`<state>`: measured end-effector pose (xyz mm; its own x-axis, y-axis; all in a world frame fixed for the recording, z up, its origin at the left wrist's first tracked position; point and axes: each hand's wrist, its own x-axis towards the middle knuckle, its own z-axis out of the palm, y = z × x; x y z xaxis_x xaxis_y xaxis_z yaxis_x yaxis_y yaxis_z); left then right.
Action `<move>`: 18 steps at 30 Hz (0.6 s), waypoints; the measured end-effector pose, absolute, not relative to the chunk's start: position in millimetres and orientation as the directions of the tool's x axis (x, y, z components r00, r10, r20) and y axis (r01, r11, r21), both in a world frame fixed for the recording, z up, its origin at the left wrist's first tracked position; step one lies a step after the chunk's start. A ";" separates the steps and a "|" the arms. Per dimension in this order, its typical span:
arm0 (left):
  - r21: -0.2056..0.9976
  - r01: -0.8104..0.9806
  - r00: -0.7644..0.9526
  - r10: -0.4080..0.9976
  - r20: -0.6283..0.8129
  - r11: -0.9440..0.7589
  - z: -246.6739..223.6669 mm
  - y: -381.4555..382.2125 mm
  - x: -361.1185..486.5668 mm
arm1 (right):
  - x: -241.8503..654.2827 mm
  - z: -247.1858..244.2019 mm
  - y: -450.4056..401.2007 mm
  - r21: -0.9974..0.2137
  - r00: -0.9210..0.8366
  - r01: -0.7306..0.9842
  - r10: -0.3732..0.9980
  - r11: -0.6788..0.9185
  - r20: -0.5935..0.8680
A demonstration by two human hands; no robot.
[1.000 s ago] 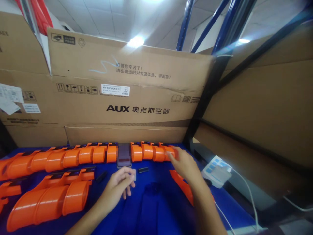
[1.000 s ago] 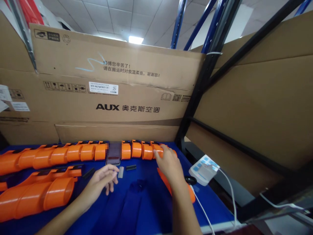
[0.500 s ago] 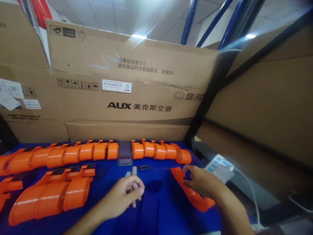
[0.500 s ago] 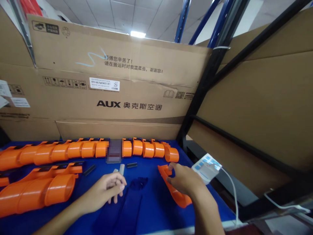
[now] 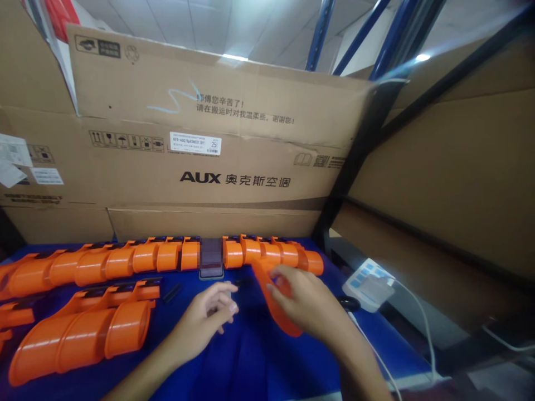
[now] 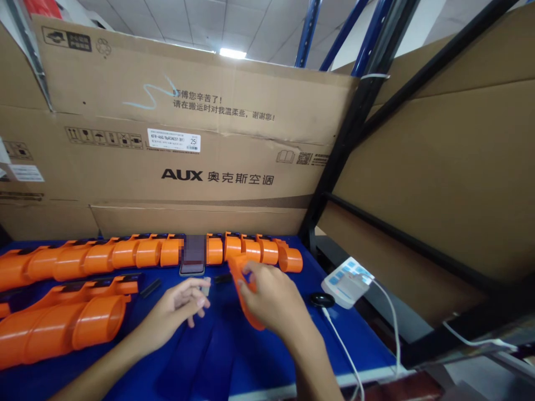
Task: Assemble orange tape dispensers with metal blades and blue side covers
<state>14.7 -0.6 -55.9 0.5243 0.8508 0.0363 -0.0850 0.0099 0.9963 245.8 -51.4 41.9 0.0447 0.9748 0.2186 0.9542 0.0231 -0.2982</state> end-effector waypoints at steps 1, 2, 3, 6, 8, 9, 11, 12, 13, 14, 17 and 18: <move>0.991 -0.132 0.499 0.865 0.047 0.022 -55.0 0.0 14.7 | 235.0 43.9 -50.7 -0.360 -0.011 0.927 0.965 0.108 0.262; 0.983 -0.181 0.481 0.875 0.053 0.040 -54.1 0.4 14.8 | 223.8 45.2 -49.5 -0.409 -0.048 0.895 0.951 0.177 0.306; 0.971 -0.230 0.467 0.883 0.053 0.064 -53.3 0.8 14.8 | 212.7 45.8 -47.7 -0.440 -0.074 0.868 0.936 0.231 0.345; 0.929 -0.347 0.398 0.917 0.024 0.126 -52.6 2.2 14.3 | 184.3 44.4 -40.3 -0.495 -0.149 0.796 0.905 0.349 0.398; 0.910 -0.388 0.321 0.947 -0.013 0.144 -52.1 4.2 13.6 | 173.4 43.3 -33.7 -0.550 -0.220 0.721 0.892 0.421 0.394; 0.901 -0.407 0.281 0.959 -0.033 0.150 -51.1 5.4 13.3 | 171.1 43.1 -29.8 -0.587 -0.260 0.671 0.885 0.454 0.387; 0.870 -0.465 0.225 0.972 -0.064 0.165 -47.0 7.7 12.7 | 172.5 43.2 -20.3 -0.673 -0.335 0.541 0.863 0.504 0.378; 0.846 -0.505 0.204 0.976 -0.078 0.173 -43.9 8.5 12.5 | 175.9 43.2 -14.7 -0.712 -0.362 0.473 0.851 0.519 0.380; 0.816 -0.550 0.183 0.979 -0.092 0.179 -40.3 9.1 12.3 | 180.5 42.8 -8.6 -0.740 -0.377 0.419 0.842 0.527 0.387; 0.785 -0.591 0.162 0.981 -0.110 0.186 -36.6 9.3 11.8 | 186.0 41.9 -2.3 -0.755 -0.387 0.393 0.839 0.525 0.382; 0.723 -0.656 0.120 0.976 -0.184 0.217 -27.8 8.9 8.4 | 202.5 35.2 14.0 -0.620 -0.427 0.603 0.860 0.502 0.281; 0.713 -0.657 0.129 0.969 -0.213 0.244 -26.4 8.9 6.6 | 206.6 31.6 17.5 -0.515 -0.437 0.710 0.874 0.480 0.212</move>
<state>6.6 8.9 -26.4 0.1288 0.9686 -0.2128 -0.6574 0.2440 0.7130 206.6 17.5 31.6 -0.4368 0.8742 0.2122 0.7104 0.4800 -0.5147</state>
